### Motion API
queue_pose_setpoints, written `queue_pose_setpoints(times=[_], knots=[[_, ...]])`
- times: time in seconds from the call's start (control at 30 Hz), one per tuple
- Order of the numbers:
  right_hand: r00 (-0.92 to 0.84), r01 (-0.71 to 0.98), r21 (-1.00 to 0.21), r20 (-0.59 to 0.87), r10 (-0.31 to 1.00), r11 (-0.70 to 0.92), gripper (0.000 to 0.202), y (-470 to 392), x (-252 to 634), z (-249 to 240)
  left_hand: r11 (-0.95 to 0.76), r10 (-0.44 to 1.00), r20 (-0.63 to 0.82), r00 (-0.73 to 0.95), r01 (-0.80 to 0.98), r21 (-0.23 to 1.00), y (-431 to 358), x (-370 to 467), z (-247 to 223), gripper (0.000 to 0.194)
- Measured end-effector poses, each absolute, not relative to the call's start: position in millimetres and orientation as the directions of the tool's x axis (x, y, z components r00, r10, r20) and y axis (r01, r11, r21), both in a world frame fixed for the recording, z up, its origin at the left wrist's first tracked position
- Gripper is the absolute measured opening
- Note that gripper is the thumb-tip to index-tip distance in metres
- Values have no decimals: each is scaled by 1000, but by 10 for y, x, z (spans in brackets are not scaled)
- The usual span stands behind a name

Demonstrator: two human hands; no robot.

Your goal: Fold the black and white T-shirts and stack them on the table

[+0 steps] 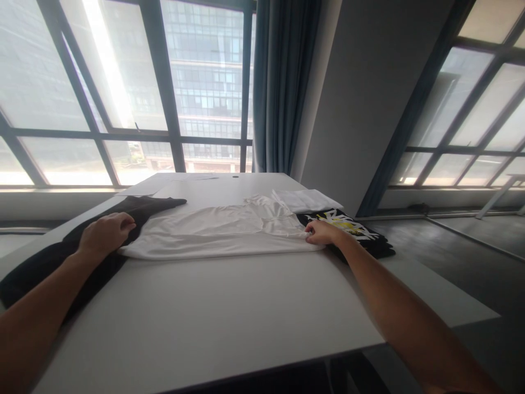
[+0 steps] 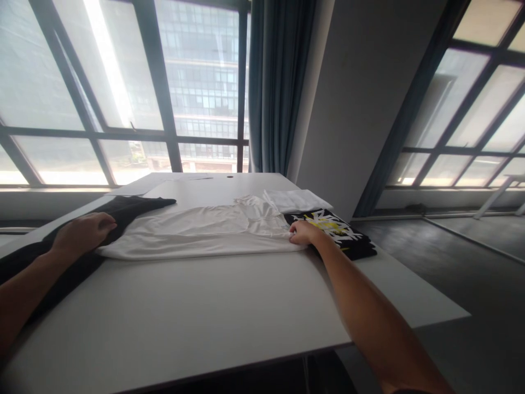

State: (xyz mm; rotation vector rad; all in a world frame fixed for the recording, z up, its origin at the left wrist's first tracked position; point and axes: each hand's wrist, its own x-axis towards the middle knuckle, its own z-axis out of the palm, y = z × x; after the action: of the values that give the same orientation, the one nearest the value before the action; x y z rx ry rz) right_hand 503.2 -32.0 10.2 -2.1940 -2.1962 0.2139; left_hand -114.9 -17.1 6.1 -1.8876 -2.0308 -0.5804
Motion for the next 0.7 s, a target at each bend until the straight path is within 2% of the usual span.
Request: queue_pose_setpoints(times=[0.1,0.17,0.23,0.33,0.43,0.5,0.7], knots=[[-18,993,-121,-88,996,7,40,-348,5028,125,-57,883,469,6,994,94,-161,-1044,34,34],[-29,993,-116,-67,997,21,36,-365,5014,132,-207,918,374,136,966,156,-139,-962,-7,38],[-18,993,-114,-16,1000,17,32,-373,4985,126,-318,937,232,261,912,260,-133,-890,-42,52],[19,996,-89,48,999,-15,29,-348,4914,98,-300,950,29,310,887,350,-145,-845,-44,75],[45,998,-39,96,994,-41,30,-237,4815,88,-224,963,-75,260,920,322,-95,-873,-1,76],[46,999,-18,133,990,-44,33,-98,4743,113,-183,975,-69,211,941,283,18,-899,17,67],[40,998,-47,115,993,-35,34,579,4554,273,-113,987,133,89,976,186,607,-933,-17,37]])
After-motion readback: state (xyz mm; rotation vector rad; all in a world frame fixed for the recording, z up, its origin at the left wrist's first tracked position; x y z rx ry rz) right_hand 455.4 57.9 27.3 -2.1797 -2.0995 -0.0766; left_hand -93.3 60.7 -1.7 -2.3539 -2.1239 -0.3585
